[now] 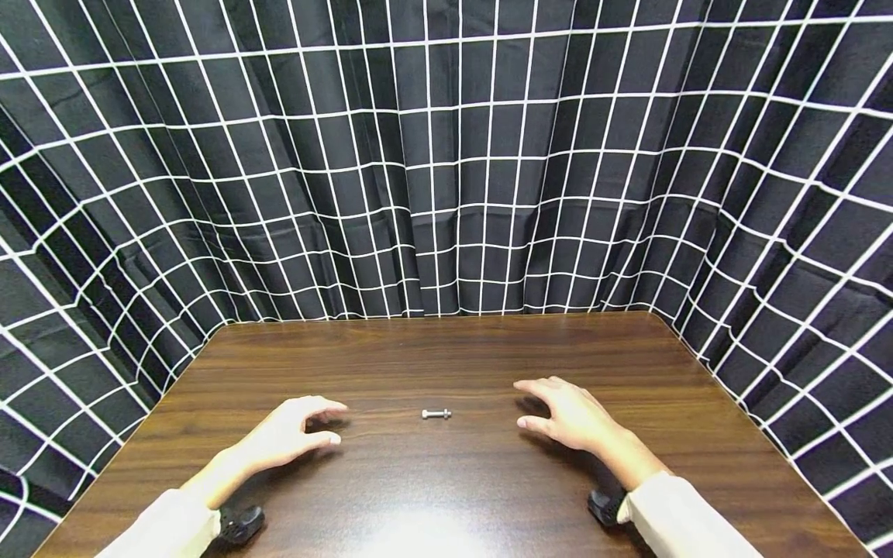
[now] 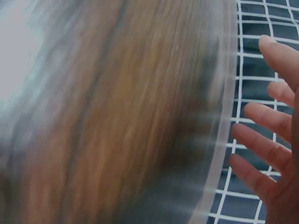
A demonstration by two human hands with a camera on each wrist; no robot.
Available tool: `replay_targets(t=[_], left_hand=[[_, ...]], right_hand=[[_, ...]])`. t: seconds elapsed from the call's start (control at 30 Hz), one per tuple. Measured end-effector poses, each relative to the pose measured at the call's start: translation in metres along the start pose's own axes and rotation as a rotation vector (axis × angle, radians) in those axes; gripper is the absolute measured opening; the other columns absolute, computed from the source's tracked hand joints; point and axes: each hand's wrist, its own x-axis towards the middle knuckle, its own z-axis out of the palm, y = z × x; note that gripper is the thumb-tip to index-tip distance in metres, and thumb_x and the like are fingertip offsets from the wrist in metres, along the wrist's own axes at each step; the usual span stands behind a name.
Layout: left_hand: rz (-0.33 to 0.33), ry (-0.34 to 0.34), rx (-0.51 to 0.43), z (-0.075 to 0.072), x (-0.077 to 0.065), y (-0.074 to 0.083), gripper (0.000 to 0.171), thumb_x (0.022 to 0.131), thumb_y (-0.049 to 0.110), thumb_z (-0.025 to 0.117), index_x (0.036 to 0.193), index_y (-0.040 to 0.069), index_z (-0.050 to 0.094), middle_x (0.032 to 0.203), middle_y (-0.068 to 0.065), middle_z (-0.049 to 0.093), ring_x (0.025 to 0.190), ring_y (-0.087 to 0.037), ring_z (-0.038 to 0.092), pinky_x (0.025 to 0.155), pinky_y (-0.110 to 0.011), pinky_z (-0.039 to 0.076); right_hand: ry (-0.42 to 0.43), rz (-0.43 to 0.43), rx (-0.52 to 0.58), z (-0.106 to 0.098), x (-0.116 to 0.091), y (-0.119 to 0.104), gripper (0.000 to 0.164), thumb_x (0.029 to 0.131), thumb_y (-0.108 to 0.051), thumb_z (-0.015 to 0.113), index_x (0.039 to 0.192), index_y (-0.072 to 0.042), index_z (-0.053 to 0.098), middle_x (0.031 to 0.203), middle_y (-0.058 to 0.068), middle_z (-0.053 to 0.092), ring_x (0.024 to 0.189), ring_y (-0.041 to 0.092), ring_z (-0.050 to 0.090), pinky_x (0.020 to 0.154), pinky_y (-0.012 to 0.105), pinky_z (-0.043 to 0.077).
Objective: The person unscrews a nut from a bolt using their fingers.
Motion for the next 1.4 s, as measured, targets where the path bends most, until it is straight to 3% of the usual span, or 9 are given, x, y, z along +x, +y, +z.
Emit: replay_targets(t=[0.2,0.3,0.6,0.83,1.07,1.4], left_hand=[[0.008,0.005,-0.069,0.006,0.005,0.006,0.034,0.084,0.034,0.075,0.112,0.014,0.070,0.092,0.006,0.068,0.073,-0.003,0.057,0.062,-0.024,0.046],[0.004,0.015,-0.111,0.008,0.007,0.009,0.031,0.084,0.030,0.075,0.109,0.012,0.070,0.091,0.005,0.069,0.072,-0.002,0.057,0.063,-0.025,0.047],[0.020,0.006,-0.181,0.026,0.023,0.019,0.028,0.085,0.028,0.074,0.108,0.012,0.071,0.092,0.005,0.069,0.072,-0.004,0.058,0.063,-0.027,0.048],[-0.020,0.004,-0.179,0.039,0.036,0.025,0.028,0.084,0.027,0.075,0.108,0.014,0.071,0.090,0.009,0.068,0.071,-0.003,0.058,0.061,-0.025,0.046],[-0.042,0.012,-0.248,0.046,0.046,0.032,0.029,0.084,0.022,0.075,0.109,0.008,0.070,0.096,0.001,0.070,0.067,-0.006,0.057,0.057,-0.025,0.046],[-0.171,0.033,-0.315,0.051,0.052,0.040,0.026,0.083,0.017,0.074,0.105,0.004,0.071,0.086,0.002,0.068,0.059,-0.010,0.057,0.052,-0.024,0.045]], right_hand=[[-0.048,0.005,0.188,0.005,0.012,-0.012,0.042,0.086,-0.029,0.074,0.119,-0.005,0.064,0.103,0.006,0.070,0.088,0.018,0.066,0.075,0.040,0.052],[-0.064,0.024,0.306,0.008,0.020,-0.018,0.036,0.087,-0.023,0.073,0.115,-0.001,0.065,0.095,0.007,0.071,0.081,0.014,0.065,0.071,0.038,0.053],[-0.037,0.082,0.448,0.020,0.038,-0.036,0.029,0.084,-0.016,0.074,0.107,0.000,0.067,0.079,-0.006,0.065,0.070,0.007,0.061,0.062,0.027,0.048],[-0.045,0.124,0.487,0.029,0.047,-0.049,0.028,0.083,-0.014,0.074,0.106,0.000,0.068,0.077,-0.006,0.063,0.067,0.008,0.058,0.061,0.026,0.046],[-0.047,0.147,0.506,0.037,0.050,-0.052,0.028,0.082,-0.013,0.074,0.106,0.000,0.068,0.076,-0.005,0.064,0.066,0.011,0.058,0.058,0.026,0.046],[-0.054,0.196,0.530,0.044,0.058,-0.059,0.027,0.082,-0.012,0.074,0.105,0.002,0.068,0.071,-0.004,0.061,0.056,0.006,0.052,0.051,0.025,0.044]])
